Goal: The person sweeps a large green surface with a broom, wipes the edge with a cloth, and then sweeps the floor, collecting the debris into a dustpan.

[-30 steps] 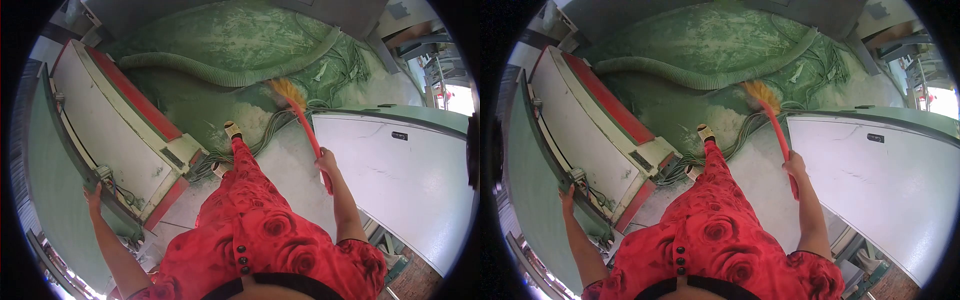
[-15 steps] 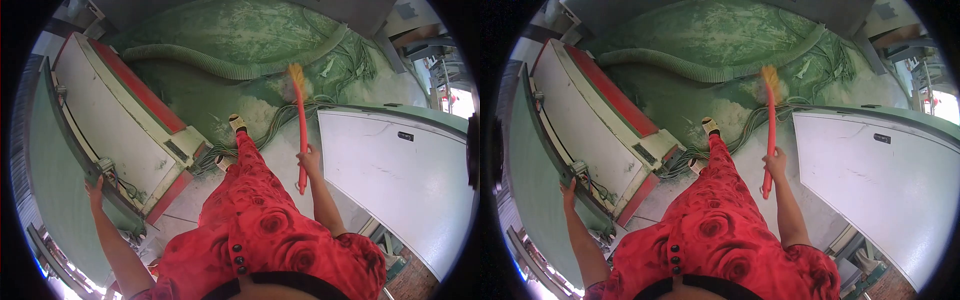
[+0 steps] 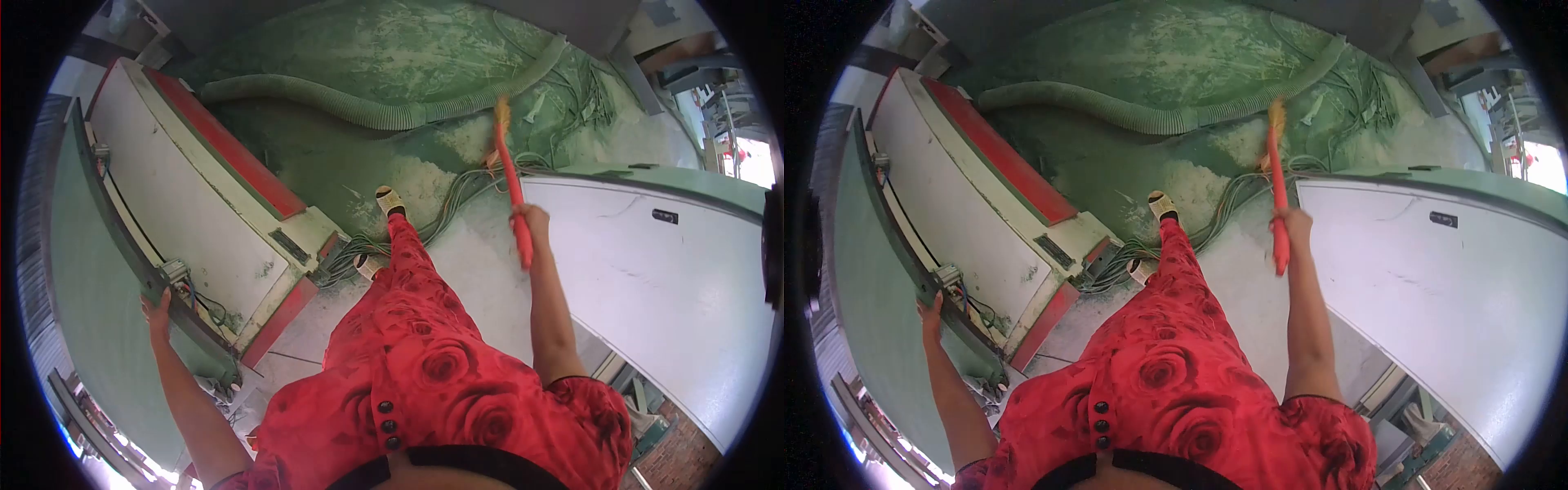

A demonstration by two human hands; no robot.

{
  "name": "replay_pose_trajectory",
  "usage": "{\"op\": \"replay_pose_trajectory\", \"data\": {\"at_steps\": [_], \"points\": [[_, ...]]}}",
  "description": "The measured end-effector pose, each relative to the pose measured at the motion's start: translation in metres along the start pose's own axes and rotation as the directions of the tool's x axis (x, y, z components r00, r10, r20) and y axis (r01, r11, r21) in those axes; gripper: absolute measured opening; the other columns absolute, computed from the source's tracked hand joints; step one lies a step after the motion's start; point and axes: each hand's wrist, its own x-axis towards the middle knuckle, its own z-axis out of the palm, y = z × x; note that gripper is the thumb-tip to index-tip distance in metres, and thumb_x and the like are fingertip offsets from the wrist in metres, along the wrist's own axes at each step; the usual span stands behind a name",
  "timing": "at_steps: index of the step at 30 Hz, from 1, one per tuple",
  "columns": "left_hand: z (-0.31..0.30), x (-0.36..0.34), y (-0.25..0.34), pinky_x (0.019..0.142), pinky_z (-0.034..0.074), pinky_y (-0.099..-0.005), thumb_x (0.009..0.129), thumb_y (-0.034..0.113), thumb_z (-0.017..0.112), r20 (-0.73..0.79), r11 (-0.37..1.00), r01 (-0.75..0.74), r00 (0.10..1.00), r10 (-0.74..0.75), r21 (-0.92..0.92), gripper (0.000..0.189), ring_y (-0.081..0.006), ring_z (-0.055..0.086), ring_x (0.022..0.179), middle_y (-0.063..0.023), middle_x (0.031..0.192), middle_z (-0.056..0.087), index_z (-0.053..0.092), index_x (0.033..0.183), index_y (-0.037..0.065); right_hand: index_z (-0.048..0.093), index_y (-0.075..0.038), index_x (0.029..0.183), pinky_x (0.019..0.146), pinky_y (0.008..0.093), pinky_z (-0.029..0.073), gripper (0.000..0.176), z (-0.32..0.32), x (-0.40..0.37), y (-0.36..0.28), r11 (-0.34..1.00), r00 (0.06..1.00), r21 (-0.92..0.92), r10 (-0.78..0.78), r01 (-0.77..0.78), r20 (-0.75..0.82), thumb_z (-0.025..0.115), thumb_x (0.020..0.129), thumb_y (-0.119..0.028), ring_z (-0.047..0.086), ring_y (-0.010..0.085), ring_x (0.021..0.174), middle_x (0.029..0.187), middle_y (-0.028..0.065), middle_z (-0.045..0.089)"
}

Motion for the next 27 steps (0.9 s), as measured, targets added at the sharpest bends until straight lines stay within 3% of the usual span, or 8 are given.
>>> {"op": "replay_pose_trajectory", "data": {"at_steps": [2,4,8,13,17,24,25,27], "points": [[-0.006,0.001,0.001,0.107,0.018,-0.0477,0.059,0.069,0.065,-0.006,1.0,0.008,1.0,-0.007,0.012,0.12,-0.0341,0.008,0.135,-0.0174,0.147,0.002,0.003,0.143,0.012,0.058,0.005,0.076,0.038,0.0262,0.041,0.014,0.0,-0.031,0.0,1.0,0.999,-0.022,-0.019,0.019,0.031,0.062,0.07,-0.008,0.054,0.0162,0.043,0.058,0.0116,0.057],[-0.003,0.006,-0.001,0.107,0.018,-0.0471,0.06,0.068,0.066,0.003,0.998,0.046,0.999,-0.046,0.036,0.118,-0.0339,0.008,0.135,-0.0173,0.147,0.003,0.003,0.143,0.012,0.056,0.006,0.095,0.037,0.0224,0.041,0.027,-0.018,-0.057,0.001,0.956,0.991,0.275,0.073,-0.102,0.114,0.061,0.073,-0.009,0.053,0.0141,0.044,0.064,0.0113,0.057],[0.002,0.009,-0.01,0.106,0.015,-0.0524,0.062,0.065,0.065,-0.03,0.999,-0.032,0.999,0.031,-0.025,0.113,-0.0415,0.005,0.134,-0.0199,0.147,0.003,0.004,0.143,0.015,0.048,0.005,0.115,0.038,0.021,0.042,0.044,-0.014,-0.06,-0.034,0.971,0.99,0.238,-0.028,-0.005,0.135,0.059,0.074,-0.009,0.053,0.0121,0.046,0.068,0.0095,0.056],[0.006,0.026,-0.022,0.105,0.018,-0.0525,0.06,0.069,0.064,-0.055,0.999,-0.031,0.998,0.033,0.029,0.116,-0.0387,0.008,0.134,-0.0171,0.148,0.004,0.004,0.143,0.016,0.045,0.006,0.115,0.039,0.0228,0.043,0.046,-0.003,-0.052,-0.014,0.951,0.994,0.307,-0.058,0.026,0.095,0.057,0.073,-0.007,0.053,0.0131,0.047,0.07,0.0094,0.055],[0.001,0.012,-0.01,0.105,0.02,-0.0522,0.06,0.069,0.065,-0.034,0.998,0.027,0.999,-0.026,0.048,0.116,-0.0385,0.007,0.135,-0.0163,0.148,0.003,0.003,0.143,0.016,0.043,0.003,0.107,0.038,0.0258,0.043,0.041,0.0,-0.023,0.008,0.97,0.986,0.239,-0.005,-0.035,0.164,0.057,0.069,-0.003,0.052,0.0144,0.047,0.069,0.0073,0.052],[0.001,0.008,-0.006,0.105,0.02,-0.0523,0.061,0.07,0.064,-0.025,1.0,0.025,0.999,-0.025,0.018,0.116,-0.0374,0.007,0.135,-0.0165,0.148,0.001,0.003,0.143,0.016,0.049,0.004,0.092,0.036,0.03,0.044,0.035,0.049,0.031,0.094,0.977,0.978,-0.194,0.12,-0.086,0.173,0.065,0.062,-0.001,0.052,0.0183,0.042,0.062,0.0094,0.053],[0.001,0.009,-0.007,0.105,0.02,-0.0521,0.061,0.069,0.064,-0.021,1.0,0.017,1.0,-0.016,0.013,0.116,-0.0371,0.007,0.135,-0.0166,0.148,0.002,0.002,0.143,0.016,0.049,0.004,0.091,0.036,0.0314,0.045,0.035,0.055,0.027,0.117,0.952,0.978,-0.302,0.103,-0.044,0.183,0.066,0.061,-0.001,0.053,0.0195,0.042,0.061,0.0104,0.053],[0.001,0.01,-0.01,0.105,0.02,-0.0515,0.061,0.069,0.064,-0.027,1.0,0.004,1.0,-0.004,0.005,0.115,-0.0368,0.008,0.135,-0.0167,0.148,0.003,0.003,0.143,0.016,0.049,0.005,0.091,0.037,0.0333,0.046,0.035,0.064,-0.006,0.126,0.946,0.965,-0.316,0.143,-0.067,0.221,0.066,0.061,0.0,0.054,0.0206,0.043,0.06,0.0116,0.054]]}}
